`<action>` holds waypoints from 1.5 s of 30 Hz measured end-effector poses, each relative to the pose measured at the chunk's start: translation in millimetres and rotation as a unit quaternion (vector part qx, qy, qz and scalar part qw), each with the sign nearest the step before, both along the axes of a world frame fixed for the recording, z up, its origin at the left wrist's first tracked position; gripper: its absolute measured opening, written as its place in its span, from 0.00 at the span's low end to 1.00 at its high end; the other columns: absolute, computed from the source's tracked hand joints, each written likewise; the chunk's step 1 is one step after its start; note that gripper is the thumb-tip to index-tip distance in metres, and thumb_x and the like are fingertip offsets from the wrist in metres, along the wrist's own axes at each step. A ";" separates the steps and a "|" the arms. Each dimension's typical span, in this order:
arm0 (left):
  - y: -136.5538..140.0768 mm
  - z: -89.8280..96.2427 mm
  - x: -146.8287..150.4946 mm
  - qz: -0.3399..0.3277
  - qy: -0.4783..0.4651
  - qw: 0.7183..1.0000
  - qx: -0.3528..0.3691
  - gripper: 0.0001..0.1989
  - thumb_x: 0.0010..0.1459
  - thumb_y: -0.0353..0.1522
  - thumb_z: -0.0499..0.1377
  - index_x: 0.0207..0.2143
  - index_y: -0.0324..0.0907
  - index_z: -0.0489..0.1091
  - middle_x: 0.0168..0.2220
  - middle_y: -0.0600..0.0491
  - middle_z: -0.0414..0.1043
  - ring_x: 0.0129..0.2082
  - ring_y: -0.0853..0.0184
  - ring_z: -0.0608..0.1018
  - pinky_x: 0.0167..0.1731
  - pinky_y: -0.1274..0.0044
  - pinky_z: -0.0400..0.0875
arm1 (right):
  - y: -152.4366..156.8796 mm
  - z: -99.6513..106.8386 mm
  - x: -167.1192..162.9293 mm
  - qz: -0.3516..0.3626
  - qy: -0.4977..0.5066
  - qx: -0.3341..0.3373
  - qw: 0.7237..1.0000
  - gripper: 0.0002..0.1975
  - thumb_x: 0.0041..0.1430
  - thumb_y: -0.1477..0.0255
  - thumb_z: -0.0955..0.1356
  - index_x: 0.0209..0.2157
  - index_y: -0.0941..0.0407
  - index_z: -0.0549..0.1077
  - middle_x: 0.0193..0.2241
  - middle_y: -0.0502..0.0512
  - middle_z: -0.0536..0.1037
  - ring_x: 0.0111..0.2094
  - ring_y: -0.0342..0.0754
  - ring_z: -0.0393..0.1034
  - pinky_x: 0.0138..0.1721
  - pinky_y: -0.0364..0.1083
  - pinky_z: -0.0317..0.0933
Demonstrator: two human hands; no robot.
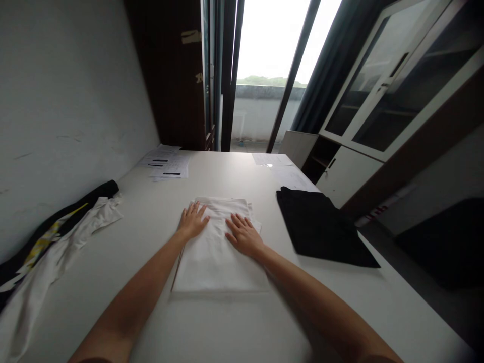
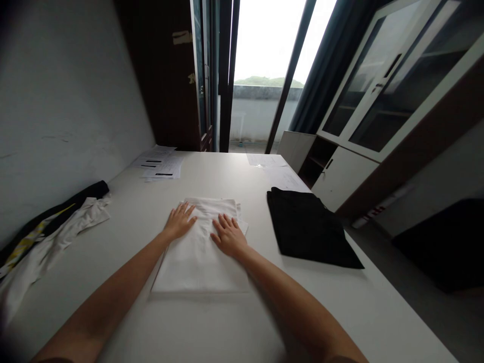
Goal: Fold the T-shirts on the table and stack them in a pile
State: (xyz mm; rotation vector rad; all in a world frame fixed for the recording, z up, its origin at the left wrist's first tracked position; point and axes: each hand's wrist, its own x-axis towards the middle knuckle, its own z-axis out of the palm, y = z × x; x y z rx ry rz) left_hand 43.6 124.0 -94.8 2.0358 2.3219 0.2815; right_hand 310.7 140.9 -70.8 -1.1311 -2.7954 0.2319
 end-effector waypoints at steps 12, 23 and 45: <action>6.2 -8.6 -10.2 -0.002 0.002 1.000 -0.006 0.33 0.70 0.49 0.44 0.73 0.50 0.51 0.75 0.48 0.42 0.74 0.51 0.47 0.69 0.53 0.42 | 65.8 -5.8 -14.8 0.027 -0.009 -0.015 0.999 0.33 0.73 0.51 0.56 0.72 0.51 0.54 0.73 0.57 0.48 0.74 0.56 0.38 0.71 0.58 0.34; 33.7 2.1 31.4 -0.050 0.011 0.998 0.032 0.27 0.70 0.40 0.47 0.68 0.41 0.59 0.74 0.45 0.48 0.74 0.58 0.49 0.71 0.59 0.39 | 80.1 -10.3 -5.4 -0.031 0.016 0.003 0.999 0.30 0.74 0.54 0.56 0.70 0.52 0.59 0.73 0.58 0.49 0.73 0.57 0.40 0.70 0.60 0.35; 42.9 -12.1 -35.5 -0.003 -0.015 1.000 -0.022 0.34 0.71 0.46 0.43 0.73 0.43 0.49 0.74 0.46 0.46 0.74 0.52 0.49 0.69 0.53 0.41 | 79.0 -10.3 -5.5 -0.003 0.013 0.027 1.000 0.31 0.73 0.55 0.57 0.71 0.53 0.57 0.73 0.61 0.48 0.74 0.58 0.37 0.70 0.62 0.30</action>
